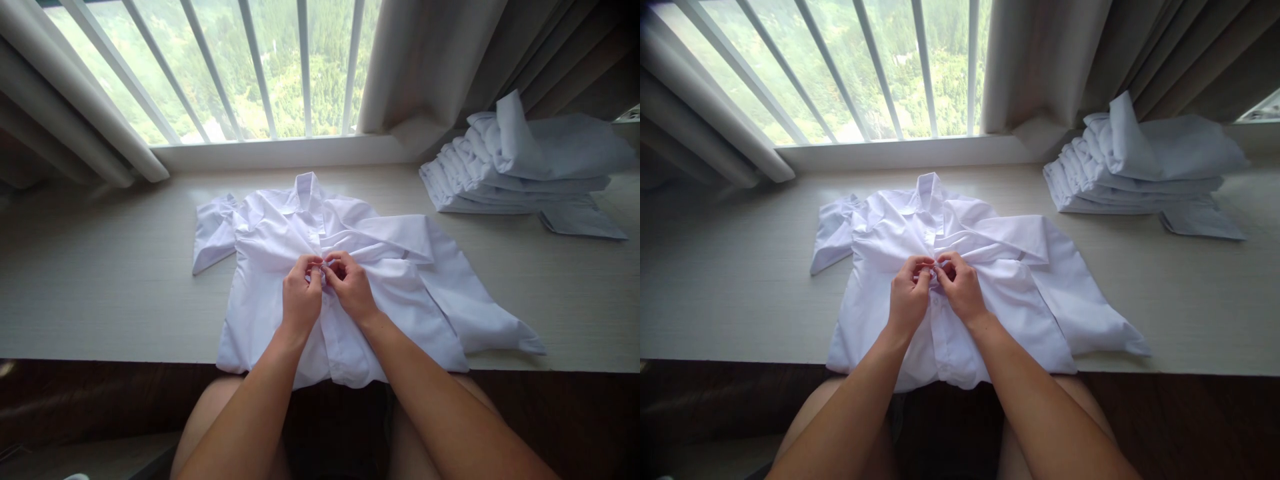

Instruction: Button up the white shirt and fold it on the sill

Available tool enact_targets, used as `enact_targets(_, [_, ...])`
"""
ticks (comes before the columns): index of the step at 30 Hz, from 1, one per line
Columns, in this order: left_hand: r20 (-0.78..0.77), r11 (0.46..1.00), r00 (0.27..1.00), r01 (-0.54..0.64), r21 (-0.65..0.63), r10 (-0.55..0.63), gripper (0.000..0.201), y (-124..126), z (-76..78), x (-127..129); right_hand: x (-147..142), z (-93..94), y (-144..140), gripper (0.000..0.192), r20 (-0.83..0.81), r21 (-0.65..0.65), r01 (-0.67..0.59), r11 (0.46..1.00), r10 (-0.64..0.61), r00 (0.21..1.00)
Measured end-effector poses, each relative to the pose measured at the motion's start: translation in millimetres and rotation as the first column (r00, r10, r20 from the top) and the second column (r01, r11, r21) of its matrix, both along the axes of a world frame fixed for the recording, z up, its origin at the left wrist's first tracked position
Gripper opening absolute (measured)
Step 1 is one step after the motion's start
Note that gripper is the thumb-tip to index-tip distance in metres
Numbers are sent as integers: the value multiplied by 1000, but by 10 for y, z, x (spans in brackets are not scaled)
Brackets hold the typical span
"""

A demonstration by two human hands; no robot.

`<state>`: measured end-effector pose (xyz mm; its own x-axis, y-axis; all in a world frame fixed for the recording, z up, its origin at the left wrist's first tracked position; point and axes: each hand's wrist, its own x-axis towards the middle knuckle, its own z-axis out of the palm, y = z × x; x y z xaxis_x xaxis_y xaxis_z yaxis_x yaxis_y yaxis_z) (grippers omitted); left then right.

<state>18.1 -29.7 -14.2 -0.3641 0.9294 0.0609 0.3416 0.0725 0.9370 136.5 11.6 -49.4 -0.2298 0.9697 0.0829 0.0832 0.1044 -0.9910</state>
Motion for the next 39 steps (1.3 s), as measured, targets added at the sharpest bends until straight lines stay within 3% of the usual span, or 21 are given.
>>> enact_targets(14, [113,999,993,-27,-36,30,14,34,7,-90,15,-9,11,19,93,64,31,997,-37,995])
enact_targets(24, [194,999,980,-31,-42,38,21,49,-12,-110,11,0,1,23,74,56,-16,998,12,997])
enact_targets(30, [336,998,941,-22,-56,40,30,80,-42,-111,11,1,-6,23,28,35,-40,999,39,999])
enact_targets(39, [392,999,918,-44,-25,50,30,125,-78,-126,-1,3,-4,29,-45,-22,-38,999,37,998])
